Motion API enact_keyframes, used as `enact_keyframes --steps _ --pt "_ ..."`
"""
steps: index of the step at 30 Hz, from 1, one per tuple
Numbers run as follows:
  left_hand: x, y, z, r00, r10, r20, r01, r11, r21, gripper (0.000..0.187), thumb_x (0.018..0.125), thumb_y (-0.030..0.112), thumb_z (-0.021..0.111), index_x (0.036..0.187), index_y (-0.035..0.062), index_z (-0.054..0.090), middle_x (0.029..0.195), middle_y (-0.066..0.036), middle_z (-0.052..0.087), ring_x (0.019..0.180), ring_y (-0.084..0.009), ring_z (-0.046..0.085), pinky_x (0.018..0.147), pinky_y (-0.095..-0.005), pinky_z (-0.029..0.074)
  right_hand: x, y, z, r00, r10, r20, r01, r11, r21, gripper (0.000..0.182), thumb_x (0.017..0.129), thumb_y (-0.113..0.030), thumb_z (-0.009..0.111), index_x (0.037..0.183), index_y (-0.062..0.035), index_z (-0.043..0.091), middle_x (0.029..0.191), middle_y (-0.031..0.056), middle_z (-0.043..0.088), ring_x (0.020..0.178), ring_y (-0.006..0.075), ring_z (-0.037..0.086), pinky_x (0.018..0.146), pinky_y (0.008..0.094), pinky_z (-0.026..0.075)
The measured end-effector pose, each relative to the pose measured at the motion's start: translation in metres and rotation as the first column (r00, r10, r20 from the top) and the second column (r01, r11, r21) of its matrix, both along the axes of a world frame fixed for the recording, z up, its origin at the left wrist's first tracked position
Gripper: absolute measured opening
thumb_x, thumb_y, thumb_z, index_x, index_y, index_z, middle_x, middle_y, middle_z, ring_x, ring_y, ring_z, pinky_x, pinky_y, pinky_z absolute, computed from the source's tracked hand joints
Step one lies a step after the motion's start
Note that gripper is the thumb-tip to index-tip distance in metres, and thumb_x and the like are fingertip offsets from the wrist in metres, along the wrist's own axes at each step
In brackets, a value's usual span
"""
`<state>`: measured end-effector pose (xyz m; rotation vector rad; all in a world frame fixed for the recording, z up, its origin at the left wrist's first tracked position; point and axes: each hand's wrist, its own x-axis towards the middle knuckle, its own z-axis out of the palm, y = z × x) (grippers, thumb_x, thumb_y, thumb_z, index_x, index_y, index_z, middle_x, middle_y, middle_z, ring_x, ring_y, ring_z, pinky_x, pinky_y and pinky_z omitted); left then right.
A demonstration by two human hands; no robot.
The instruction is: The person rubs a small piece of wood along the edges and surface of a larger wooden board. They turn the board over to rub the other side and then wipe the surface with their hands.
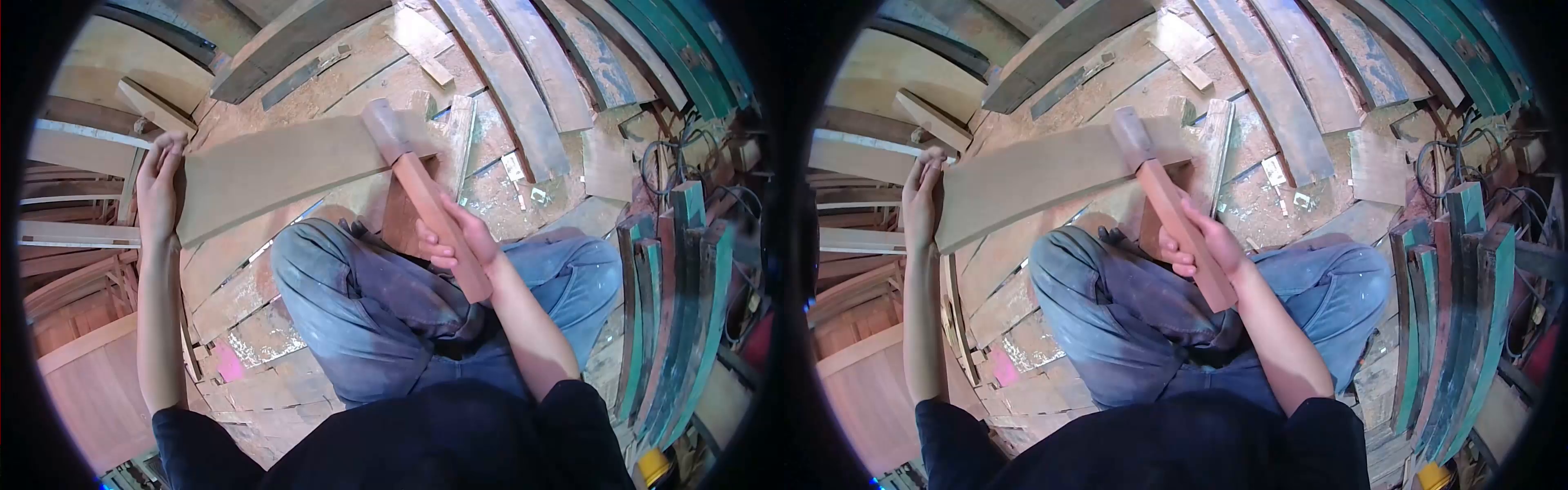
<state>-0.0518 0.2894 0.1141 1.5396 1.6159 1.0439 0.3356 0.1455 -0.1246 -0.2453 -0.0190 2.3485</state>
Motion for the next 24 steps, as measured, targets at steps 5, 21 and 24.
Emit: enact_keyframes --steps 5,21,24 --pt "0.024 0.009 0.017 0.992 -0.064 0.109 0.063 0.998 0.014 0.021 0.106 0.008 0.061 0.125 0.0032 0.067 0.108 0.003 0.063 0.096 -0.0026 0.056 0.084 -0.0171 0.042 0.003 0.001 0.001 0.976 -0.086 0.2 0.104 0.991 -0.082 0.043 0.113 -0.046 0.037 0.139 -0.0126 0.044 0.091 0.0062 0.047 0.067 0.0113 0.044 0.047 0.0233 0.038" --pt "0.071 0.004 0.035 0.999 -0.042 -0.013 0.042 0.999 0.02 0.022 0.099 0.009 0.063 0.12 0.0037 0.068 0.109 0.001 0.063 0.103 -0.0053 0.059 0.091 -0.0228 0.049 0.007 0.008 0.0 0.964 -0.117 0.239 0.141 0.986 -0.086 0.037 0.113 -0.046 0.035 0.124 -0.0146 0.052 0.084 0.0044 0.043 0.051 0.0093 0.036 0.04 0.0227 0.031" --pt "0.085 0.004 0.039 0.999 -0.032 -0.028 0.034 0.998 0.059 0.021 0.098 0.009 0.063 0.117 0.0039 0.071 0.106 0.001 0.063 0.096 -0.0045 0.058 0.083 -0.02 0.046 0.006 0.01 0.0 0.968 -0.116 0.221 0.138 0.986 -0.089 0.037 0.112 -0.044 0.036 0.138 -0.0205 0.049 0.085 0.0053 0.046 0.052 0.011 0.037 0.041 0.0235 0.03"
